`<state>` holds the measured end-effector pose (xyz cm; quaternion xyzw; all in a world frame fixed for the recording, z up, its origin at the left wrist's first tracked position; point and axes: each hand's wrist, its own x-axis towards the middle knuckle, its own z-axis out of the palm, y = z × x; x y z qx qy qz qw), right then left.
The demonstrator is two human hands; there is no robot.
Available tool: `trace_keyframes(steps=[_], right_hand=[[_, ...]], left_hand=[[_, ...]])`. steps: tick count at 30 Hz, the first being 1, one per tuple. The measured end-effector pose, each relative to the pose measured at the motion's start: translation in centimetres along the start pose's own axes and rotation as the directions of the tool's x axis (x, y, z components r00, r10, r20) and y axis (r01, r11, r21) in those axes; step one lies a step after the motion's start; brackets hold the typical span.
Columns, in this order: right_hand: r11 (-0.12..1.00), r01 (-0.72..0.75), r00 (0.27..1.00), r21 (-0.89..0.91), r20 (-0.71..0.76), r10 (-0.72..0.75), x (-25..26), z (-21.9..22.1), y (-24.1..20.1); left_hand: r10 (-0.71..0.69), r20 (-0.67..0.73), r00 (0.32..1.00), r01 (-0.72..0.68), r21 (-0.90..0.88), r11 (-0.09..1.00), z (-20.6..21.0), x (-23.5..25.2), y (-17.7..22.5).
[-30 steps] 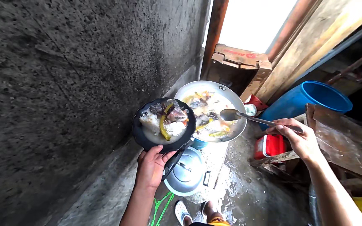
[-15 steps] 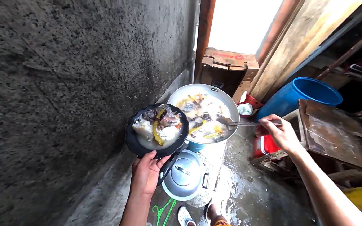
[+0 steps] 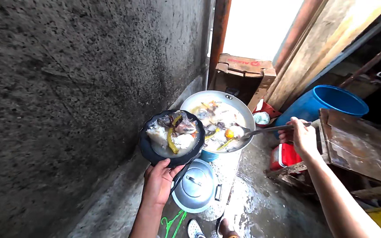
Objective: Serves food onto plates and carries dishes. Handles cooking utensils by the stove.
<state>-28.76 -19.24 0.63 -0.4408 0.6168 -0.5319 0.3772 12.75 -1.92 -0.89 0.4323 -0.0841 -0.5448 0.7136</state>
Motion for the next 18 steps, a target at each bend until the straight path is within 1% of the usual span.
trace_keyframes(steps=[5, 9, 15, 18], right_hand=[[0.998, -0.008, 0.999, 0.062, -0.048, 0.011, 0.3, 0.2, 0.6], [0.993, 0.016, 0.999, 0.120, -0.043, -0.011, 0.0, 1.2, -0.1], [0.986, 0.083, 0.991, 0.142, 0.096, -0.098, -0.8, 4.9, -2.0], [0.982, 0.157, 0.964, 0.101, 0.200, -0.175, -1.2, 7.3, -2.1]], left_hand=[[0.010, 0.000, 1.000, -0.010, 0.009, 1.000, -0.2, 0.2, 0.2], [0.017, -0.001, 1.000, -0.017, 0.004, 1.000, -0.2, 0.2, 0.4], [0.032, 0.011, 0.999, -0.032, -0.010, 0.999, -0.3, 0.3, 0.5], [0.034, 0.010, 0.999, -0.034, -0.017, 0.999, -0.5, 0.3, 0.5]])
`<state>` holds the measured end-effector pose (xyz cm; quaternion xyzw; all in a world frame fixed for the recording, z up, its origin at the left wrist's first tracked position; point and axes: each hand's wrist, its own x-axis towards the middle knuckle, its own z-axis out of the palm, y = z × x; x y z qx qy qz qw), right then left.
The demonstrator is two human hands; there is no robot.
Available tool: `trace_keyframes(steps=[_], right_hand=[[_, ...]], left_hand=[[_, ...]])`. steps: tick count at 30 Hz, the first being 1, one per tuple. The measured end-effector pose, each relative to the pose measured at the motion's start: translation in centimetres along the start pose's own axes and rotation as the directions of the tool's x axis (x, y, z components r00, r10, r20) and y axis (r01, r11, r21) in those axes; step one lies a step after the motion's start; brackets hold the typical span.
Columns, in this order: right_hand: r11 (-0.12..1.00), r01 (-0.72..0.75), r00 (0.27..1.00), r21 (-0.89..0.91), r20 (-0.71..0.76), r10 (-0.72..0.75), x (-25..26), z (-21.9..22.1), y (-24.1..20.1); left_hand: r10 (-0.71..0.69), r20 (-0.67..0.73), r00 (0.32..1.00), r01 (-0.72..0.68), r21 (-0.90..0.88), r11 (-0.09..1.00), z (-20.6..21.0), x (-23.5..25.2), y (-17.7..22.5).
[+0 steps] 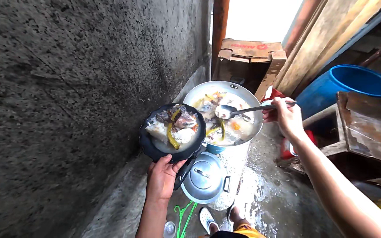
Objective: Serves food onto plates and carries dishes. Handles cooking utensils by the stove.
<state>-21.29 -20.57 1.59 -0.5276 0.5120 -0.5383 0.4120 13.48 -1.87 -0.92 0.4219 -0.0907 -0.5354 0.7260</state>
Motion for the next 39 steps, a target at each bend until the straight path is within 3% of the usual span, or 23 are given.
trace_keyframes(steps=[4, 8, 12, 19, 39], right_hand=[[0.996, 0.069, 0.979, -0.050, 0.196, -0.058, 0.1, 2.0, 1.8], [1.000, -0.011, 0.963, -0.003, 0.269, 0.011, 0.0, 3.2, 3.2], [0.988, -0.138, 0.977, 0.066, 0.172, 0.125, 0.0, 4.2, 4.0], [0.953, -0.207, 0.978, 0.222, 0.059, 0.198, 0.9, 3.2, 4.4], [0.985, 0.004, 0.999, 0.170, -0.050, 0.005, 3.5, -0.5, -6.6]], left_hand=[[0.000, -0.010, 1.000, 0.000, 0.009, 1.000, 0.1, -0.2, 0.1], [0.005, -0.018, 1.000, -0.005, 0.003, 1.000, -0.1, -0.4, 0.3], [0.018, -0.024, 1.000, -0.018, 0.004, 1.000, -0.4, -0.5, 0.5], [0.020, -0.035, 0.999, -0.020, -0.002, 1.000, -0.2, -0.4, 0.6], [-0.049, -0.007, 0.999, 0.048, -0.061, 0.997, 2.3, 0.0, -1.1]])
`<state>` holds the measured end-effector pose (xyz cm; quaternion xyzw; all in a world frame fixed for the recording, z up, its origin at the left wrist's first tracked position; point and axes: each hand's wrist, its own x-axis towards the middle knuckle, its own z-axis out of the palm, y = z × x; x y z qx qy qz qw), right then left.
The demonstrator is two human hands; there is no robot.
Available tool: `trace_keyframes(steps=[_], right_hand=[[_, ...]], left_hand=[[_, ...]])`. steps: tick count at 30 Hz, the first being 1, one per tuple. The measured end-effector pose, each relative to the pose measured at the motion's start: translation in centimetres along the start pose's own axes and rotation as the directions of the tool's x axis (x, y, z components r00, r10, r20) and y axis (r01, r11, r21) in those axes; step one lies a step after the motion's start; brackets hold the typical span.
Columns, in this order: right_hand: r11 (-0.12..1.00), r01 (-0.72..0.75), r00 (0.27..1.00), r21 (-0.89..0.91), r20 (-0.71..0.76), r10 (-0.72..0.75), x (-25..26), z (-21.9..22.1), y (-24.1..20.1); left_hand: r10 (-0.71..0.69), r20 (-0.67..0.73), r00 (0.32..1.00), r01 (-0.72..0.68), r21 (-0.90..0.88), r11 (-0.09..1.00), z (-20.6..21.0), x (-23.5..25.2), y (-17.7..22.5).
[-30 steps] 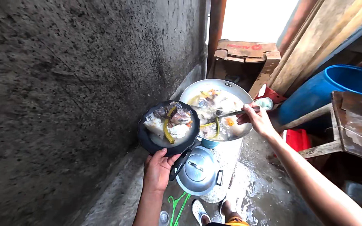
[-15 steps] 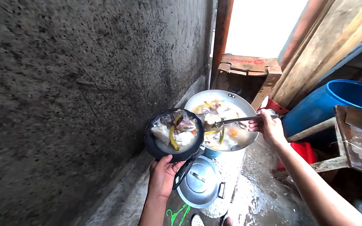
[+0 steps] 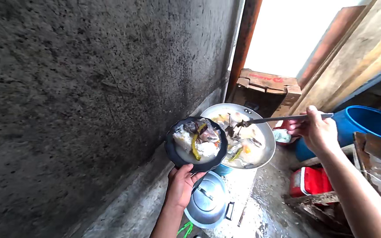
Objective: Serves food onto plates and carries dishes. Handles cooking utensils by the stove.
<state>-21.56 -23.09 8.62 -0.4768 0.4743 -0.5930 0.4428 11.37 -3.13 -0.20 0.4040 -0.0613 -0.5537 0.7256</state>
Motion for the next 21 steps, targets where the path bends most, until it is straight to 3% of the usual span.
trace_keyframes(steps=[12, 21], right_hand=[[0.990, 0.137, 0.990, -0.015, -0.009, -0.137, 1.4, 0.8, -8.5], [0.969, 0.234, 0.959, 0.074, 0.144, -0.243, 1.1, 2.2, -12.2]], left_hand=[[-0.052, 0.031, 0.998, 0.052, -0.013, 0.999, 2.6, 0.3, -1.4], [-0.075, 0.035, 0.997, 0.075, -0.006, 0.997, 4.9, 0.6, -2.4]])
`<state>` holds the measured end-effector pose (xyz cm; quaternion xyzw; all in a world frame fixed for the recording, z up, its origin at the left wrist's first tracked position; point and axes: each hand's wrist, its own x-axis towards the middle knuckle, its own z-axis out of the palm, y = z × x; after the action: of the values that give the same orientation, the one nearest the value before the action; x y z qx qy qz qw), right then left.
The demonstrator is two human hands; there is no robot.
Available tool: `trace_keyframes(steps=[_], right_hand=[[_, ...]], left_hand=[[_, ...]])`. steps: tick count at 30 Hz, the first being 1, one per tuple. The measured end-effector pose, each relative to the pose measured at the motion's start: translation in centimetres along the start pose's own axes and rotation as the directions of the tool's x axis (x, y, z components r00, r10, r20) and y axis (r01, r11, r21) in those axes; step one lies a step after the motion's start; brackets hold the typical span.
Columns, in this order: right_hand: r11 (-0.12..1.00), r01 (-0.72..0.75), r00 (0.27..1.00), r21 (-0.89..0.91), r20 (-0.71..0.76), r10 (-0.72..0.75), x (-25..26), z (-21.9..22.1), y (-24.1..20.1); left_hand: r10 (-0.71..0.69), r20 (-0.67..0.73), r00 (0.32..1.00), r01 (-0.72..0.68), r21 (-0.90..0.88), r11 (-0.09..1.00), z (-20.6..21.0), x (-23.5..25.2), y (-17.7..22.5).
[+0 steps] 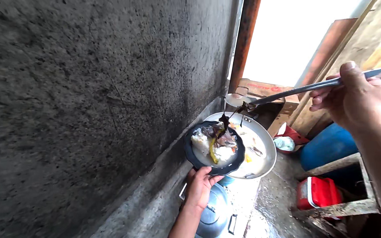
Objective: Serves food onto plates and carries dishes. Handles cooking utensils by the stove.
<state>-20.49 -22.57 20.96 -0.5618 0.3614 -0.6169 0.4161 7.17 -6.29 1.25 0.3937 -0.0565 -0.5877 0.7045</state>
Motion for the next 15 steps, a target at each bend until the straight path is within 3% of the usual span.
trace_keyframes(steps=[9, 12, 15], right_hand=[[0.997, -0.037, 0.991, -0.066, 0.127, 0.045, -3.3, 3.3, 2.1], [0.988, 0.086, 0.978, -0.130, 0.199, -0.059, -4.5, 3.4, 2.9], [0.932, 0.317, 0.896, -0.177, 0.380, -0.232, -5.6, 2.5, 3.1]], left_hand=[[0.001, 0.019, 1.000, -0.001, -0.009, 1.000, 0.8, -0.6, -0.2], [0.007, 0.018, 1.000, -0.007, -0.021, 1.000, 0.8, -0.8, -0.1], [-0.001, 0.013, 1.000, 0.001, -0.022, 1.000, 0.7, -0.8, -0.1]])
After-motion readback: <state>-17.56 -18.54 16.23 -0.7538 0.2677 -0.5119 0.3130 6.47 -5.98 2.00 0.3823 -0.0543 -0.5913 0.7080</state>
